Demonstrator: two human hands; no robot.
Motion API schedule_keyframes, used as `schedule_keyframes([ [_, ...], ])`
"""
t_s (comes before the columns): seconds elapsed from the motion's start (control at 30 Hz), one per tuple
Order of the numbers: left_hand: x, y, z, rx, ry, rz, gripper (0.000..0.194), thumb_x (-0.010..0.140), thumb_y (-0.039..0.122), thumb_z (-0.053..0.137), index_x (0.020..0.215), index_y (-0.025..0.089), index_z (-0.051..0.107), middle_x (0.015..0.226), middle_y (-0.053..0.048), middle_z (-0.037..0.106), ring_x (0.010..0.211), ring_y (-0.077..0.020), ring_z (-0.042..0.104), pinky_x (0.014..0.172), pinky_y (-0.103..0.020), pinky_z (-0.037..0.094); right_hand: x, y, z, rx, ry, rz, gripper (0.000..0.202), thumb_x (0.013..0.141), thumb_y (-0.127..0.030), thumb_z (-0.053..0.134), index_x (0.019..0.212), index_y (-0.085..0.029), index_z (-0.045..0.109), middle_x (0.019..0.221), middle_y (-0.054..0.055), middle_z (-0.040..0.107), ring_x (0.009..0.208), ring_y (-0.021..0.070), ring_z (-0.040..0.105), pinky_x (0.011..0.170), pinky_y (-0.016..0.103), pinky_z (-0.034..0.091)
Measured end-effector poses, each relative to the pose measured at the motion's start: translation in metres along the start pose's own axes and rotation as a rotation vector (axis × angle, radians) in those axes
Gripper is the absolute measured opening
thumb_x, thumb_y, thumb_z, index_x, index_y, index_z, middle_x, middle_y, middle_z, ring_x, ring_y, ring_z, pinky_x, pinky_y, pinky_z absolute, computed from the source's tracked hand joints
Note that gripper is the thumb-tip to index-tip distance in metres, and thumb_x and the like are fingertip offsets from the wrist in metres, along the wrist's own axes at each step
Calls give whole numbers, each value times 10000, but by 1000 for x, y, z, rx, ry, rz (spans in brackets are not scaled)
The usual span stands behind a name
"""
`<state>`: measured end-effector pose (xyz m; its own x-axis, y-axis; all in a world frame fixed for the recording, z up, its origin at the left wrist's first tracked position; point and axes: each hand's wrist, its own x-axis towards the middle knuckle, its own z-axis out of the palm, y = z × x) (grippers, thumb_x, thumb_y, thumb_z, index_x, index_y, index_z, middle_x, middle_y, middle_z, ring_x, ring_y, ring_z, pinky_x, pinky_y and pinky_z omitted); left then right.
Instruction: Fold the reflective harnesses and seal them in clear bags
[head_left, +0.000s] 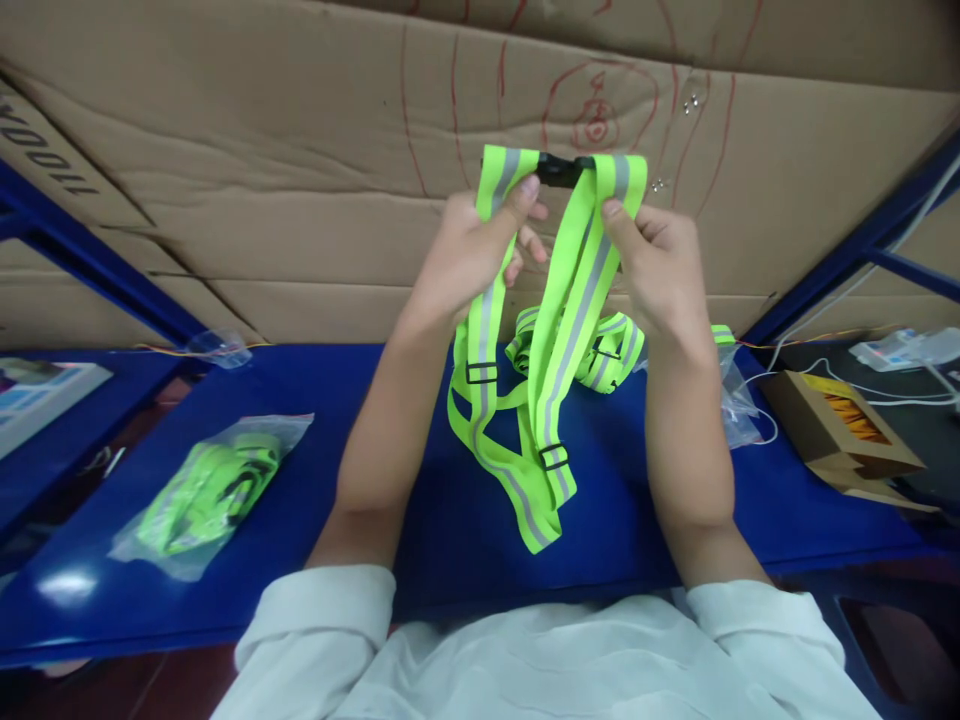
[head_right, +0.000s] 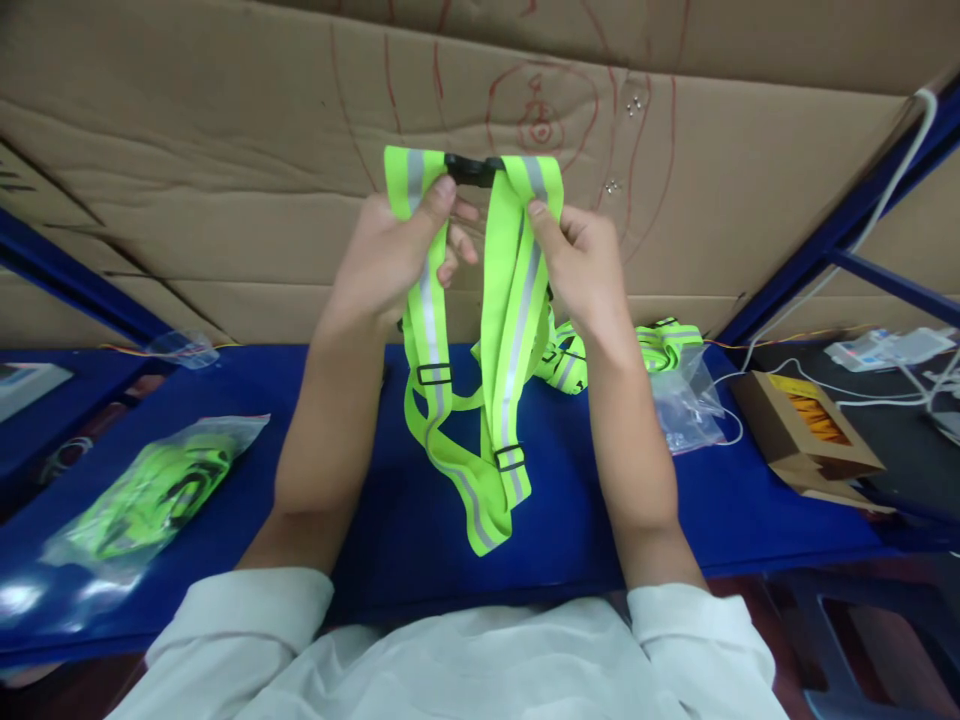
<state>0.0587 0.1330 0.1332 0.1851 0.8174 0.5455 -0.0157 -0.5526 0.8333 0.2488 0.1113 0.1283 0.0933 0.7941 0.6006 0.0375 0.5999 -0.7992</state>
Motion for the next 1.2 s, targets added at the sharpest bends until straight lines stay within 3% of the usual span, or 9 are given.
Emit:
schedule_keyframes([
  [0.17,-5,4,3,-13,-10,45,538,681,749,871,927,291,732,878,7,740,809,-194,581,724,-397,452,-3,-2,8,-69,27,-74,393,972,-517,715,691,-254,635,673,-17,522,683,151,493,640,279,500],
  [0.3,-5,6,7,-36,-13,74,596,537,740,948,838,262,760,890,0,747,795,-168,555,721,-403,466,-8,-9,10,-113,-64,-67,435,974,-620,660,740,-253,648,781,0,610,831,176,589,846,309,545],
  [0.43,-2,-2,11,-93,-25,22,569,586,802,879,871,323,763,904,-1,746,793,-197,541,698,-433,424,-11,-10,9,-80,-176,-33,285,934,-558,733,875,-281,712,981,-12,717,1086,221,664,1020,361,540],
  [0.57,-1,-9,12,-75,-29,30,544,606,820,862,790,324,734,777,-16,691,933,-246,578,777,-472,452,-10,-7,7,-65,-130,-1,269,892,-489,795,767,-263,718,795,-28,679,891,201,696,856,346,590],
  [0.7,-2,-8,13,-90,-89,67,505,711,785,828,811,304,712,575,-3,538,748,-203,584,641,-410,457,-11,-8,9,13,-146,-10,312,893,-533,790,747,-267,718,717,-18,685,743,197,696,719,356,626],
  [0.8,-4,-9,12,-76,-99,71,470,725,671,880,896,258,738,702,-5,650,704,-204,639,620,-385,510,-11,-8,10,151,-163,108,300,826,-524,856,746,-281,698,728,-12,711,869,254,765,734,409,672],
  [0.9,-5,-11,10,-50,-133,64,424,720,578,921,887,229,745,809,-19,719,814,-242,719,698,-381,577,-10,-5,7,223,-168,141,262,781,-462,892,737,-281,707,798,-14,752,1010,279,780,825,443,695],
  [1.07,-3,-13,7,-64,-196,87,352,731,467,942,892,218,751,955,-30,779,1069,-271,734,911,-377,598,-5,1,0,203,-175,109,205,776,-409,876,697,-297,725,798,-38,766,1055,263,772,907,452,688],
  [1.2,-3,-12,3,-129,-226,24,379,719,421,947,976,199,780,1076,-48,798,1133,-262,728,995,-390,587,-5,-1,0,206,-197,169,245,761,-328,893,635,-277,690,780,-11,758,1052,255,765,918,430,677],
])
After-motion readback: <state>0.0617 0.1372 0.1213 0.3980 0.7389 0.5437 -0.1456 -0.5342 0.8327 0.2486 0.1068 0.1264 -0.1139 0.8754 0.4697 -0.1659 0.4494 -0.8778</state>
